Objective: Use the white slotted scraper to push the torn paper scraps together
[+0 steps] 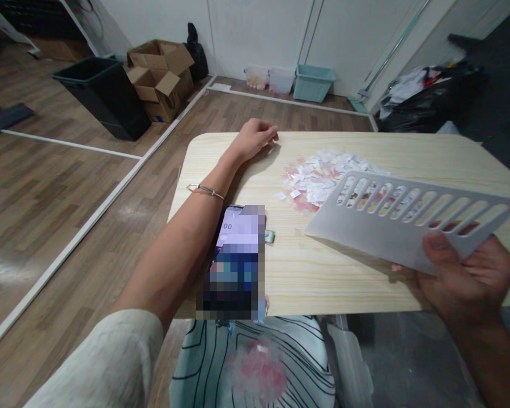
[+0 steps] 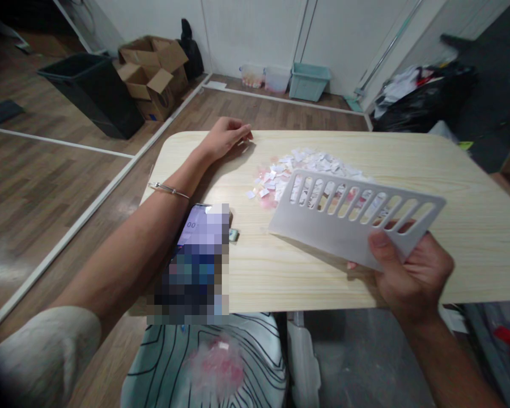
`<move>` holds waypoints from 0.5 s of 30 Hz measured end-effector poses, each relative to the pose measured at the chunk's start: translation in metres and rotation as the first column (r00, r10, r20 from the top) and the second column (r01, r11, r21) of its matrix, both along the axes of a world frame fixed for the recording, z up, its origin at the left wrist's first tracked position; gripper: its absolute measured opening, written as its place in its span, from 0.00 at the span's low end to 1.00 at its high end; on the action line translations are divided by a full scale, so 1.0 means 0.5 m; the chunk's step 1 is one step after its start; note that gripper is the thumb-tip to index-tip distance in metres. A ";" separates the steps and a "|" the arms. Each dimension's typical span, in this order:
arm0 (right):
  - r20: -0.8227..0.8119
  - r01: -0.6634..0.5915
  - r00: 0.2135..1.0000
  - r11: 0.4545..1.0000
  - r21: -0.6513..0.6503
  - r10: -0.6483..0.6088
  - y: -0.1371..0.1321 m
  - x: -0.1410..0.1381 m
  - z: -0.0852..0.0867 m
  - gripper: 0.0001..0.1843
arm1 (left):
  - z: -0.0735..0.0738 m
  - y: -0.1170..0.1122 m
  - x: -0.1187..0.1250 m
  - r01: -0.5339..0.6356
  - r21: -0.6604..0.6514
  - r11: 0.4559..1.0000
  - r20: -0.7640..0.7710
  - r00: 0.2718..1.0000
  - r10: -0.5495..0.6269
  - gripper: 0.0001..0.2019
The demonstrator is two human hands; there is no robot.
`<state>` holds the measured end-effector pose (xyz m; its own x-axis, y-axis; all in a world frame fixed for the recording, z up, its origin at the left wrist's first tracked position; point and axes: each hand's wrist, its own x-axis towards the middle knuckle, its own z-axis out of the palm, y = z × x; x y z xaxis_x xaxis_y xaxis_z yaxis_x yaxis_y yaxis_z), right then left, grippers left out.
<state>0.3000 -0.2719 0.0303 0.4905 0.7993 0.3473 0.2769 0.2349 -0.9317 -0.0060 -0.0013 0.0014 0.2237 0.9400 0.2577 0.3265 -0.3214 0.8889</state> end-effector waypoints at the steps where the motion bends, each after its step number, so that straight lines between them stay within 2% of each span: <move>1: 0.005 -0.011 1.000 1.000 -0.006 0.011 -0.001 -0.002 0.002 0.29 | 0.001 0.000 -0.001 0.003 -0.002 1.000 -0.004 1.000 -0.003 0.12; 5: 0.044 -0.066 0.997 0.998 0.009 0.065 -0.005 0.001 0.003 0.27 | 0.006 -0.002 -0.001 0.009 0.004 1.000 -0.024 1.000 -0.009 0.14; 15: 0.102 -0.032 0.994 0.999 0.014 0.031 -0.005 0.012 -0.007 0.25 | 0.012 -0.010 0.002 -0.003 0.010 1.000 -0.026 1.000 0.003 0.12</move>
<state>0.3062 -0.2744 0.0269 0.4266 0.8078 0.4068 0.3623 0.2595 -0.8952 -0.0052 -0.0062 0.0076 0.2276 0.9381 0.2611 0.3508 -0.3291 0.8767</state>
